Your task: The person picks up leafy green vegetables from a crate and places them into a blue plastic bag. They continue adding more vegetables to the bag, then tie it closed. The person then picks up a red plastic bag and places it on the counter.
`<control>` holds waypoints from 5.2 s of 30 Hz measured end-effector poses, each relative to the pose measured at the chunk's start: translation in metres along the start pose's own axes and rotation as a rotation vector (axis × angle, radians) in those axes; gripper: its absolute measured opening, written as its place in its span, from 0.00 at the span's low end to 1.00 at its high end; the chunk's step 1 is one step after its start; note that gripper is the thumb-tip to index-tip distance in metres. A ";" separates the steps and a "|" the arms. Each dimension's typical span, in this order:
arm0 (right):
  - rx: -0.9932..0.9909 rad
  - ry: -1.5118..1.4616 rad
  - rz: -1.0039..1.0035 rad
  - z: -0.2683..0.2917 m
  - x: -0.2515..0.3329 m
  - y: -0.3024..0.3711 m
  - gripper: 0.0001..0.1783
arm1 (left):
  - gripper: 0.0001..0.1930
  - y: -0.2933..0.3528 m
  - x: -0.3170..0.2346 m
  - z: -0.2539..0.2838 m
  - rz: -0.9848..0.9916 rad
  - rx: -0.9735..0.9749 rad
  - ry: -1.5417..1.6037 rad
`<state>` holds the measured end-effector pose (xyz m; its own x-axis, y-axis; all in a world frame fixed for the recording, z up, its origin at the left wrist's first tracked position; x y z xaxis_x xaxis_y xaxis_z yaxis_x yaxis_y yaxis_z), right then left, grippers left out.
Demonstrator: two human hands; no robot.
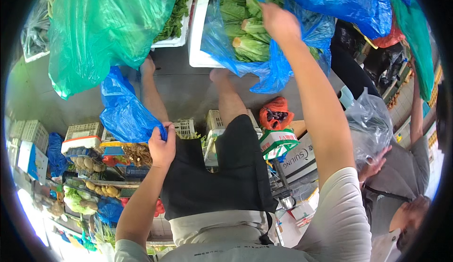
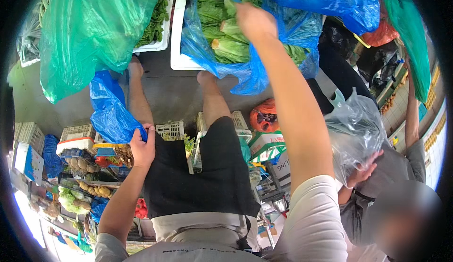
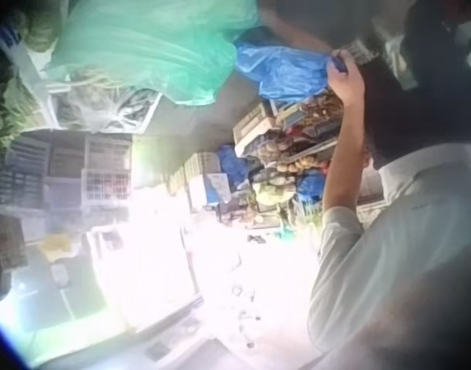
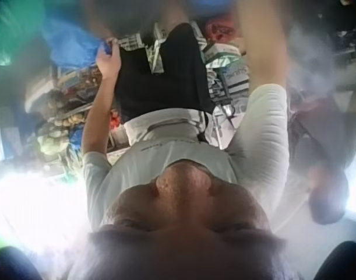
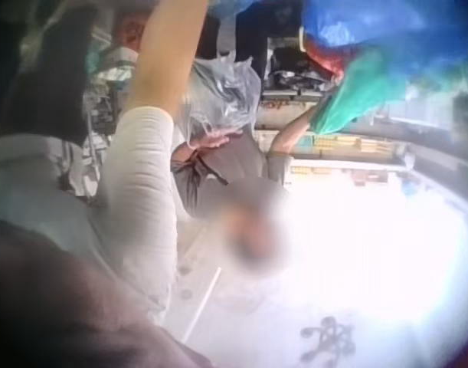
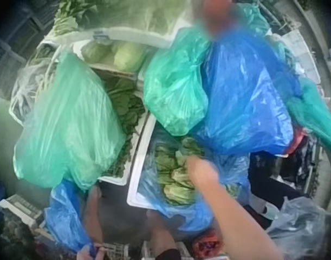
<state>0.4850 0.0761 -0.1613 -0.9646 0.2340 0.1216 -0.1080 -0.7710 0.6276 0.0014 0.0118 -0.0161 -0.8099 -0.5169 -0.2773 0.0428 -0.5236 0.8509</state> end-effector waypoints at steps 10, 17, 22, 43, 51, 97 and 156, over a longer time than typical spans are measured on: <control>0.046 -0.116 -0.771 -0.086 -0.141 0.233 0.28 | 0.10 -0.001 -0.001 0.004 -0.010 0.044 0.001; 0.409 -0.358 -0.708 -0.283 0.046 0.489 0.17 | 0.10 0.000 -0.005 0.006 -0.052 0.014 -0.023; 0.560 -0.780 -1.077 -0.270 0.173 0.589 0.22 | 0.10 -0.008 0.004 0.000 -0.062 0.023 -0.110; -0.455 0.000 -1.276 -0.142 -0.055 0.408 0.26 | 0.09 -0.012 -0.016 0.028 -0.057 0.005 -0.092; -0.256 -0.071 0.039 -0.027 0.077 0.095 0.57 | 0.09 -0.017 -0.018 0.051 -0.013 0.000 -0.025; 0.365 -1.557 0.683 0.146 0.163 0.237 0.47 | 0.13 0.173 -0.096 0.090 -0.106 0.184 0.563; 0.109 0.107 -0.022 0.019 0.006 -0.016 0.55 | 0.44 0.072 -0.109 0.160 0.259 -0.137 0.731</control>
<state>0.4860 0.1011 -0.1558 -0.9830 0.1813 0.0274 -0.1086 -0.6958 0.7100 -0.0012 0.1384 0.1470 -0.1761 -0.9234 -0.3410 0.2880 -0.3796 0.8792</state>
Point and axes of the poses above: each hand's wrist, its own y-axis away from the middle knuckle, its own z-axis out of the back of the hand, x = y × z, the point moved 2 cm from there along -y, towards the middle knuckle, and after that the axes turned 8 degrees about z, right-handed, at the moved point
